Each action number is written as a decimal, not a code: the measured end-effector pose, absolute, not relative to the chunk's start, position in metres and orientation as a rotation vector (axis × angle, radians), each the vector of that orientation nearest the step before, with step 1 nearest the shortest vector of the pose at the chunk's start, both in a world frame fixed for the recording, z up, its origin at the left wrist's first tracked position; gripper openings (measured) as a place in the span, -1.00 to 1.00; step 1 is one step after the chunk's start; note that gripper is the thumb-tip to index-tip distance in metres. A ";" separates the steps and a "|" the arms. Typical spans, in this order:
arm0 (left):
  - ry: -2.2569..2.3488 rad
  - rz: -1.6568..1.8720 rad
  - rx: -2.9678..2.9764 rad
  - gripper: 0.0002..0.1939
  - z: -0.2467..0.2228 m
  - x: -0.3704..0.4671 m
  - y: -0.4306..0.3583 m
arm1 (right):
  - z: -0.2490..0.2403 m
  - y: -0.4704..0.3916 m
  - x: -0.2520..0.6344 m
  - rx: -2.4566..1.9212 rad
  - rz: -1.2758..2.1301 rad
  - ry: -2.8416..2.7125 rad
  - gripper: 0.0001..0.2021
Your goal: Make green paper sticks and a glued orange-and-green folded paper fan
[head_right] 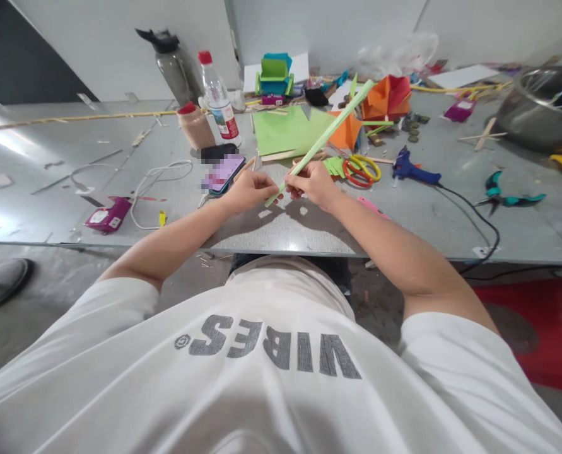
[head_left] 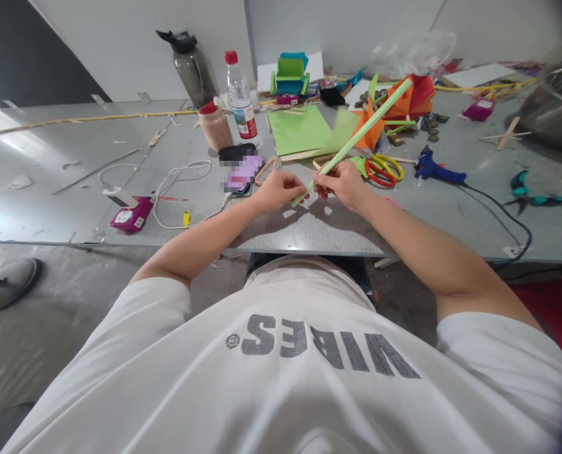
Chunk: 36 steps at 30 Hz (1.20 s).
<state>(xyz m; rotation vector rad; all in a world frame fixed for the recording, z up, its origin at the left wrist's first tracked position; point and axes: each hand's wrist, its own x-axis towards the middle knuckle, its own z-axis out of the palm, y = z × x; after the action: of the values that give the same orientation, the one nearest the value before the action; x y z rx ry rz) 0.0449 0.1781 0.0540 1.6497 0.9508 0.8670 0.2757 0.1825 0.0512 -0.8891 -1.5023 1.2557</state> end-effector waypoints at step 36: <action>0.945 0.670 1.644 -0.77 0.056 0.042 0.177 | 0.055 0.225 0.313 -0.985 1.050 -1.185 -0.47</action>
<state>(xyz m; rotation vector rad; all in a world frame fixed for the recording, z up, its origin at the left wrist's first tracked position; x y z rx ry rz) 0.0416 0.1769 0.0558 1.6441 0.9453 0.6696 0.3130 0.2255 0.0549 -0.9849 -1.1854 1.0503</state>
